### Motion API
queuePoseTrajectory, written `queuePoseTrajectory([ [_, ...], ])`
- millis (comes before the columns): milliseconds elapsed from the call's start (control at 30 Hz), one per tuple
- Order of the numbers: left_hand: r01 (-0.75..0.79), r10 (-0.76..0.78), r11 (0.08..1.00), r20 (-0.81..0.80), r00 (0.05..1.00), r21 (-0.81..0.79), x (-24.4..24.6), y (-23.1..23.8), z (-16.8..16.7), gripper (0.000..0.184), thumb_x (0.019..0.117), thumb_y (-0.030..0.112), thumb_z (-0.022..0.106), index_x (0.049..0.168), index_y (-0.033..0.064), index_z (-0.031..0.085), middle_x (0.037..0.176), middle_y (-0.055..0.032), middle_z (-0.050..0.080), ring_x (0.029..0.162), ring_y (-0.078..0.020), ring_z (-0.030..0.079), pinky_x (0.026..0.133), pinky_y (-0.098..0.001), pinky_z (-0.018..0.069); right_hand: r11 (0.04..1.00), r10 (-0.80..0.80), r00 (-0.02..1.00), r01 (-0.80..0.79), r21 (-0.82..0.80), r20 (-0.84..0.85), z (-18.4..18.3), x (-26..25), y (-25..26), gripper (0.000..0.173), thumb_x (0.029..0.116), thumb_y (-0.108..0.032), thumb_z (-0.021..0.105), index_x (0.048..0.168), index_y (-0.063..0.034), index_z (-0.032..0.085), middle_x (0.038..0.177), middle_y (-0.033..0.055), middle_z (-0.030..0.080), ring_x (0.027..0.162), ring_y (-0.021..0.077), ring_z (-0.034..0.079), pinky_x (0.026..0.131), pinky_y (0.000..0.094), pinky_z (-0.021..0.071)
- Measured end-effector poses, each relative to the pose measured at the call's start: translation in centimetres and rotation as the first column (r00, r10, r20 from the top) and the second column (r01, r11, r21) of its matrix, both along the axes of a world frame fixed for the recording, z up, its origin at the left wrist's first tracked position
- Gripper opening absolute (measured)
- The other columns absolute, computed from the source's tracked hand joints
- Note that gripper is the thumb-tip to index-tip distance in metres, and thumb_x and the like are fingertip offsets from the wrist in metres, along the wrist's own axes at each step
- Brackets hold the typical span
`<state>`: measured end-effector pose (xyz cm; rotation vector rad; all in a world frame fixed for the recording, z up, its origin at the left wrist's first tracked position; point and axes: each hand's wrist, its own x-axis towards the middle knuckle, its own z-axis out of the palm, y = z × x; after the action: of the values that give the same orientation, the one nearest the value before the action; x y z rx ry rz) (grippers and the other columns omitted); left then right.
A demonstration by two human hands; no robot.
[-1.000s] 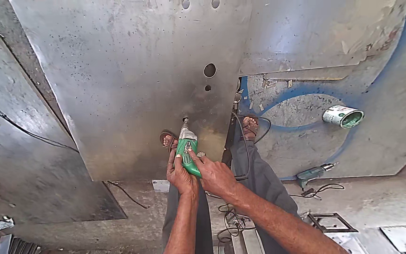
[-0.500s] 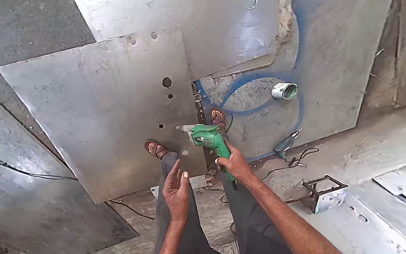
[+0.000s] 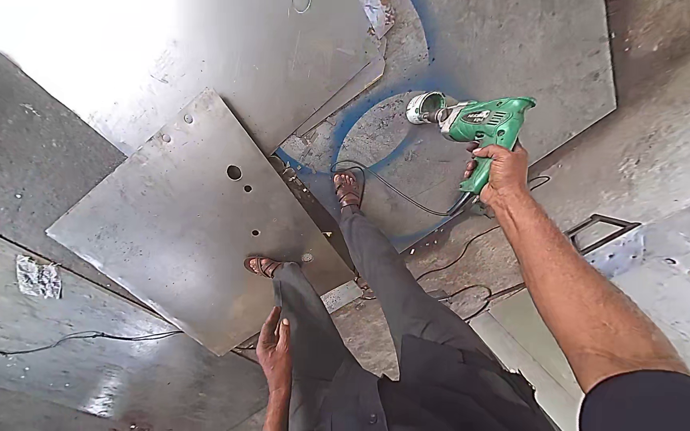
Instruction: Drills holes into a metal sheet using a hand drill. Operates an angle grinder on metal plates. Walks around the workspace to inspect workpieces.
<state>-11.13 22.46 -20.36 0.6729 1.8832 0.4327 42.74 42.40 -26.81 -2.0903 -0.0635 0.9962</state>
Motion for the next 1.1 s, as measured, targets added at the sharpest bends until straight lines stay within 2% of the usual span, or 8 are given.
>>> queuePoseTrajectory([
  [167, 0.075, -0.066, 0.991, 0.081, 0.995, -0.112, 3.7, 0.3, 0.1, 0.04, 0.0963, 0.007, 0.064, 0.134, -0.005, 0.061, 0.134, -0.0164, 0.067, 0.123, -0.0209, 0.065, 0.105, -0.0354, 0.055, 0.988, -0.153, 0.987, 0.154, 0.025, -0.042, -3.9, 6.4, 1.7, 0.03, 0.0893, -0.009, 0.061, 0.119, -0.0111, 0.056, 0.093, 0.0061, 0.069, 0.058, 0.015, 0.062, 0.049, 0.0306, 0.0541],
  [433, 0.125, -0.121, 0.952, 0.03, 0.992, -0.279, 4.1, -0.1, 0.7, 0.04, 0.0973, 0.01, 0.065, 0.135, -0.0028, 0.061, 0.132, -0.0141, 0.068, 0.121, -0.0198, 0.067, 0.105, -0.0358, 0.0548, 0.972, -0.232, 0.97, 0.234, 0.024, -0.065, -9.3, 9.4, 3.9, 0.033, 0.0877, -0.007, 0.063, 0.119, -0.0097, 0.054, 0.088, 0.0075, 0.066, 0.057, 0.0172, 0.062, 0.049, 0.0328, 0.0551],
  [633, 0.095, -0.1, 0.946, 0.0, 0.995, -0.31, 3.1, 0.3, 0.8, 0.039, 0.0974, 0.009, 0.064, 0.134, -0.0022, 0.062, 0.13, -0.0132, 0.069, 0.121, -0.0189, 0.066, 0.106, -0.0357, 0.0536, 0.97, -0.242, 0.968, 0.242, -0.003, -0.059, -10.7, 9.9, 4.3, 0.034, 0.0877, -0.007, 0.063, 0.12, -0.0095, 0.053, 0.089, 0.0078, 0.067, 0.058, 0.0178, 0.063, 0.049, 0.0333, 0.0554],
  [833, 0.047, -0.049, 0.954, 0.003, 0.999, -0.295, 3.3, 0.9, 0.5, 0.039, 0.0991, 0.012, 0.063, 0.136, -0.0024, 0.061, 0.132, -0.0138, 0.068, 0.123, -0.0202, 0.065, 0.104, -0.0372, 0.0541, 0.971, -0.236, 0.971, 0.237, 0.031, -0.038, -9.0, 9.2, 3.1, 0.032, 0.0882, -0.007, 0.063, 0.119, -0.0093, 0.054, 0.089, 0.0073, 0.068, 0.058, 0.0174, 0.063, 0.049, 0.0329, 0.0555],
  [900, 0.05, -0.052, 0.959, 0.003, 0.999, -0.28, 3.3, 0.8, 0.3, 0.04, 0.0991, 0.013, 0.062, 0.136, -0.0023, 0.061, 0.132, -0.0138, 0.068, 0.122, -0.0203, 0.065, 0.105, -0.0368, 0.0541, 0.981, -0.191, 0.982, 0.19, 0.03, 0.004, -6.7, 8.3, 2.3, 0.033, 0.0885, -0.006, 0.062, 0.12, -0.0104, 0.054, 0.092, 0.0059, 0.069, 0.057, 0.0159, 0.063, 0.048, 0.0315, 0.055],
  [967, 0.015, -0.011, 0.967, 0.019, 1.0, -0.255, 3.5, 0.9, 0.0, 0.04, 0.0992, 0.013, 0.062, 0.136, -0.0024, 0.06, 0.132, -0.0142, 0.068, 0.121, -0.0206, 0.066, 0.104, -0.0371, 0.0548, 0.997, -0.08, 0.994, 0.079, 0.011, 0.075, -4.1, 7.2, 1.2, 0.046, 0.0868, -0.005, 0.063, 0.131, -0.0122, 0.052, 0.098, 0.005, 0.069, 0.059, 0.0158, 0.063, 0.049, 0.032, 0.0557],
  [1033, -0.04, 0.05, 0.971, 0.036, 0.998, -0.234, 3.6, 0.7, -0.1, 0.04, 0.0994, 0.013, 0.062, 0.137, -0.0029, 0.06, 0.132, -0.0149, 0.067, 0.121, -0.0215, 0.066, 0.103, -0.0378, 0.0554, 0.991, 0.132, 0.979, -0.132, -0.013, 0.157, -1.3, 5.4, -0.5, 0.065, 0.0853, -0.004, 0.065, 0.146, -0.0146, 0.045, 0.108, 0.0052, 0.069, 0.061, 0.0161, 0.065, 0.049, 0.0331, 0.0578],
  [1100, -0.076, 0.088, 0.976, 0.052, 0.995, -0.202, 3.9, 0.4, -0.7, 0.04, 0.0996, 0.012, 0.061, 0.137, -0.0029, 0.06, 0.133, -0.0149, 0.067, 0.122, -0.0215, 0.066, 0.104, -0.0378, 0.0553, 0.927, 0.375, 0.9, -0.368, -0.077, 0.223, 1.5, 3.7, -2.0, 0.082, 0.0839, -0.002, 0.067, 0.157, -0.0184, 0.033, 0.121, 0.0077, 0.066, 0.068, 0.0185, 0.066, 0.055, 0.0381, 0.0589],
])
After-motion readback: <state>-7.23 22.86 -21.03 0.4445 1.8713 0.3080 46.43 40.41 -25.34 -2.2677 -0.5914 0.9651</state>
